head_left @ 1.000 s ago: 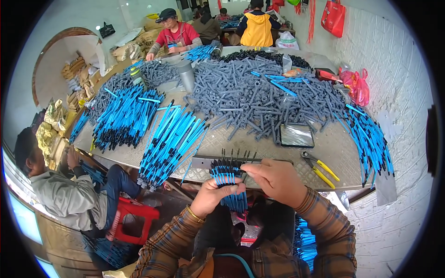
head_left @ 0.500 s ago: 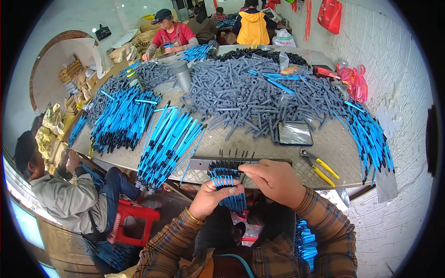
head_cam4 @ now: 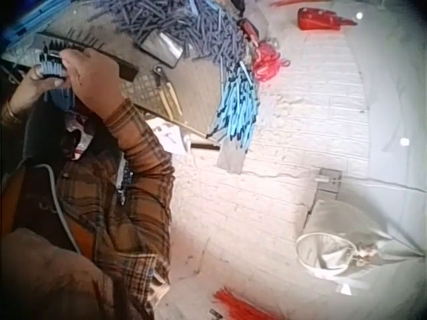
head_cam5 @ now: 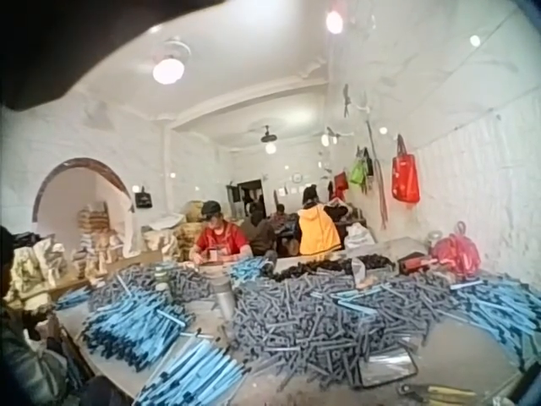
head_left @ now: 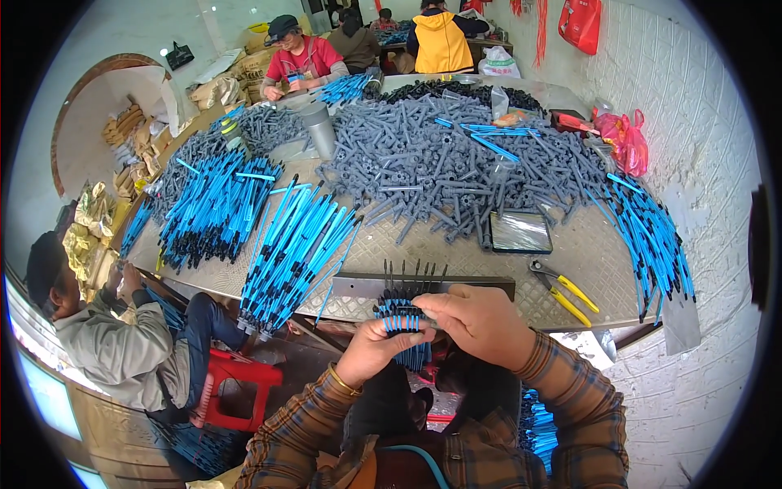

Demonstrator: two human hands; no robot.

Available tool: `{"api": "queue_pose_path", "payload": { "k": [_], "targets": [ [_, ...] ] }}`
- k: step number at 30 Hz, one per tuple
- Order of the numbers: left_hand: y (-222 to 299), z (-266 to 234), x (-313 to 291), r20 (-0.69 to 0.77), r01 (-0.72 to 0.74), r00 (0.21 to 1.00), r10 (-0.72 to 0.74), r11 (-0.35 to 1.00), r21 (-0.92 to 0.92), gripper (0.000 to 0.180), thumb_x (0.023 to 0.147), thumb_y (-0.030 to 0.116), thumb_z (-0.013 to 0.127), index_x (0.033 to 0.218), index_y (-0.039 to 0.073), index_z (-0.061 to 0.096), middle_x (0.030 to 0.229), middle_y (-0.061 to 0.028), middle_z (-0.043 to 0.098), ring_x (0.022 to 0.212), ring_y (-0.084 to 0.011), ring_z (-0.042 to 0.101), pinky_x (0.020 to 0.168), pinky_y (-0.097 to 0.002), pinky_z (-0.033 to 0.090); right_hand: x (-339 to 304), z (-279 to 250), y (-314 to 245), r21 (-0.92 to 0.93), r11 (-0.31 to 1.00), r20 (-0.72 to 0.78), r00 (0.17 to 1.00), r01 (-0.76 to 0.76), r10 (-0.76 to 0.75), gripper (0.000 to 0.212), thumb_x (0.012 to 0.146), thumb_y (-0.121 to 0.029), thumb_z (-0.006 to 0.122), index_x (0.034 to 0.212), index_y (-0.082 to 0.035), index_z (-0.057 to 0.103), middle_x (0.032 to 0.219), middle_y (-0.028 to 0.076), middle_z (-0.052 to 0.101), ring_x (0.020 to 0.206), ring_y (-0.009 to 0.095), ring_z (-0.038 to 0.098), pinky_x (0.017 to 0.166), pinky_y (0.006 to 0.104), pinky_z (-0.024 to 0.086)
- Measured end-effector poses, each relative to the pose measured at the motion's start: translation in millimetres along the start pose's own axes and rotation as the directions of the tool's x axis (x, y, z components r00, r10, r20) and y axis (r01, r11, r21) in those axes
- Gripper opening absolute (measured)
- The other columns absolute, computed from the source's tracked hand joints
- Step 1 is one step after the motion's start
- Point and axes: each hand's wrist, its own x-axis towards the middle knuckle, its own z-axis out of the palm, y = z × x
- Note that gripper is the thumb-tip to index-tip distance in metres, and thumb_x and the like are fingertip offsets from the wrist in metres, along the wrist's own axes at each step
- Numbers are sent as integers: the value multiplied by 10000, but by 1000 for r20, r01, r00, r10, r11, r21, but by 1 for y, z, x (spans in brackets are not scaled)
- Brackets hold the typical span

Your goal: The person assembles blue plastic rods into a black comb-like base by hand, then trims the excess plastic scraps from the rods with pliers.

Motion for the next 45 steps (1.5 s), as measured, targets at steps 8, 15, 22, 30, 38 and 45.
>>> {"api": "queue_pose_path", "payload": {
  "k": [8, 15, 22, 30, 38, 45],
  "targets": [
    [3, 1, 0, 8, 24, 1000, -25, 994, 107, 203, 856, -13, 561, 1050, 8, 620, 1003, -51, 650, 971, -128, 590, 877, -272, 458, 4, -7, -7, -116, 992, 106, 994, 48, -36, 210, 817, -151, 553, 1010, -153, 636, 651, 57, 544, 581, 253, 563, 519, 352, 441],
    [3, -1, 0, 37, 6, 999, -11, 988, 153, 205, 851, -12, 570, 1046, 17, 625, 1001, -38, 651, 959, -121, 587, 871, -265, 452, 2, 0, -5, 26, 997, -6, 997, 71, -71, 200, 810, -152, 560, 997, -153, 631, 652, 46, 544, 574, 251, 563, 503, 351, 435],
    [0, -4, -1, 40, 20, 999, -27, 984, 179, 194, 845, 3, 588, 1030, 38, 637, 967, -5, 646, 919, -90, 574, 837, -256, 455, 6, -4, -6, -104, 985, 90, 987, 140, -131, 163, 774, -190, 623, 926, -133, 613, 637, 40, 521, 567, 248, 552, 492, 347, 427],
    [-4, -7, -2, 62, -18, 998, 4, 972, 236, 172, 836, 21, 609, 1002, 54, 639, 932, 24, 635, 885, -61, 553, 807, -252, 457, 16, 3, -9, -156, 958, 27, 970, 242, -241, 159, 756, -233, 652, 777, -110, 554, 640, 41, 467, 525, 235, 516, 464, 345, 407],
    [-5, -5, 2, 3, -17, 1000, 17, 983, 182, 131, 841, 8, 595, 965, 37, 624, 923, 17, 633, 888, -67, 557, 816, -251, 452, 22, 20, -11, -247, 956, -117, 975, 157, -190, 219, 743, -231, 667, 679, -100, 504, 674, 47, 436, 516, 206, 504, 442, 327, 393],
    [-1, -2, 4, -23, -32, 999, 36, 991, 127, 138, 850, 3, 580, 978, 32, 622, 942, 5, 635, 910, -75, 555, 823, -257, 456, 22, 15, -9, -161, 977, -115, 981, 137, -156, 186, 744, -228, 664, 808, -86, 564, 745, 73, 515, 574, 246, 548, 496, 330, 444]
  ]
}}
